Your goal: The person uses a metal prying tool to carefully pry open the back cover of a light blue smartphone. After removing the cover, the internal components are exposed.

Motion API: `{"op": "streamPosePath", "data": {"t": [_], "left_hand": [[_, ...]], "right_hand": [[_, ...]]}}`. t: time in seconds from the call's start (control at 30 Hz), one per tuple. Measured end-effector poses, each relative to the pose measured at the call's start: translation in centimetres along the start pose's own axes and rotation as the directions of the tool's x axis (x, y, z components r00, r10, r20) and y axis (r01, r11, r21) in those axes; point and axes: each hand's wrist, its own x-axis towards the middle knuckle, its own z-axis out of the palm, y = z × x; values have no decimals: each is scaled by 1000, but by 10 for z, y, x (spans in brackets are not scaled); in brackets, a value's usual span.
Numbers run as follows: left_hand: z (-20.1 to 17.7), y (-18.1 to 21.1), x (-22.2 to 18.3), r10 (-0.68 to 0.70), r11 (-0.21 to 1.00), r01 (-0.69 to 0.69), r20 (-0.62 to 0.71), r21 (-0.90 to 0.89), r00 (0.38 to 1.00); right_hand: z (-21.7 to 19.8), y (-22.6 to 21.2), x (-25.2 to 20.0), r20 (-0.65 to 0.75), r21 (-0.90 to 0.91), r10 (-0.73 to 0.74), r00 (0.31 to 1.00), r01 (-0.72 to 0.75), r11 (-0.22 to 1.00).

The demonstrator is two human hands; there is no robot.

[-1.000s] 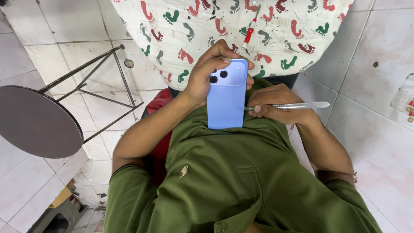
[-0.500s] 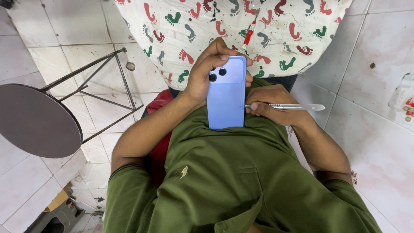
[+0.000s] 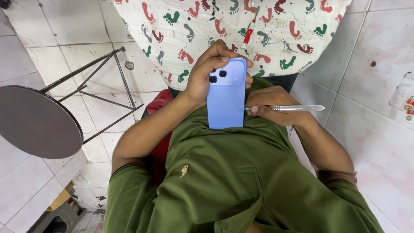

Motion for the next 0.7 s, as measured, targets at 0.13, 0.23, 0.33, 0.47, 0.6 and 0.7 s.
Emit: {"op": "streamPosePath", "data": {"t": [0.13,0.23,0.33,0.47,0.6,0.7], "left_hand": [[0,2,-2,16,1000,-16,-28,26,999],[0,2,-3,25,1000,-25,-35,-2,999],[-2,2,-4,29,1000,-30,-38,-7,999],[-3,1,-4,45,999,-45,-35,9,998],[-3,2,-5,50,998,-48,-49,29,998],[-3,3,-3,56,998,-57,-115,-1,992]], "right_hand": [[-1,-2,2,47,39,-10,999,8,999],[-3,-3,4,62,31,-18,998,16,999],[-4,-4,5,69,34,-41,997,39,999],[-6,-5,7,93,64,-33,995,27,998],[-8,-7,10,108,85,-11,994,2,996],[-10,-9,12,97,88,18,995,-27,996]]}}
